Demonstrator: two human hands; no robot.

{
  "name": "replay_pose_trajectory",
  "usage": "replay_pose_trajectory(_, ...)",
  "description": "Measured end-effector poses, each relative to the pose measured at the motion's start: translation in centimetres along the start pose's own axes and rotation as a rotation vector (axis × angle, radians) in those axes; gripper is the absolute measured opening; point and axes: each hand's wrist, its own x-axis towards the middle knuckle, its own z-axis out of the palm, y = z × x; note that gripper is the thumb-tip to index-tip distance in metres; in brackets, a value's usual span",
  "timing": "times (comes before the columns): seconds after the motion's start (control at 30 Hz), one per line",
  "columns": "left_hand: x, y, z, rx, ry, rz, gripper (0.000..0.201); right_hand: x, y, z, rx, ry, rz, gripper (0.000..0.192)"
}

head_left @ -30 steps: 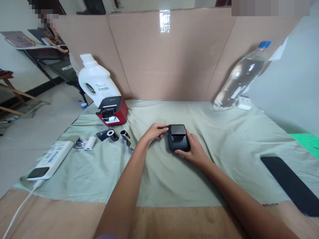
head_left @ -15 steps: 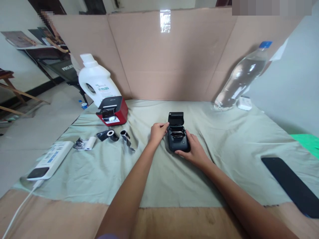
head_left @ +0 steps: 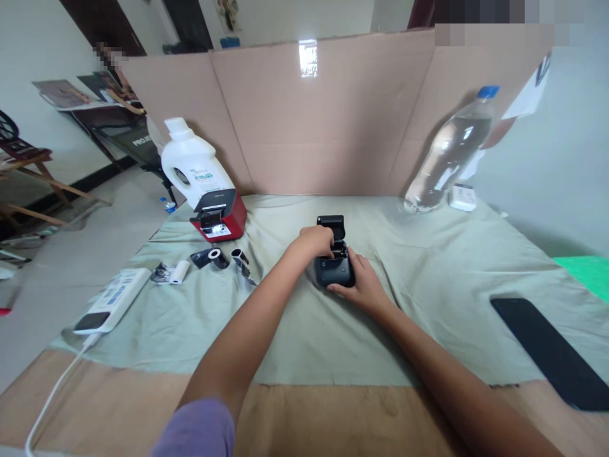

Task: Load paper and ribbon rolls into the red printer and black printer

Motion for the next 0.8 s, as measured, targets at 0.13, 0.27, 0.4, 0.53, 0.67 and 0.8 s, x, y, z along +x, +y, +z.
replay_pose_trajectory(0.13,0.1,0.5,-0.4,0.068,0.017,0.07,0.015,0.0,0.3,0.1,0.011,0.002,-0.005,0.106)
replay_pose_trajectory(0.27,-2.2,-0.7,-1.2,-0.099,0.219,0.112,0.023,0.0,0.8,0.4,0.014,0.026,-0.036,0.105)
replay_pose_trajectory(0.4,-7.2,-4.5,-2.6,-0.47,0.514,0.054,0.033,0.1,0.8,0.3,0.012,0.009,-0.036,0.104)
replay_pose_trajectory(0.53,-14.6,-10.8,-3.1,-0.71,0.867,-0.186,0.037,0.2,0.6,0.1,0.004,-0.008,-0.026,0.103)
replay_pose_trajectory(0.67,-20.3,-16.6,-1.5,-0.572,0.913,-0.456,0.041,0.1,0.8,0.3,-0.002,0.002,-0.033,0.103)
replay_pose_trajectory(0.8,-21.4,-19.8,1.0,-0.518,0.745,-0.56,0.042,0.1,1.1,0.4,-0.008,0.009,-0.049,0.102)
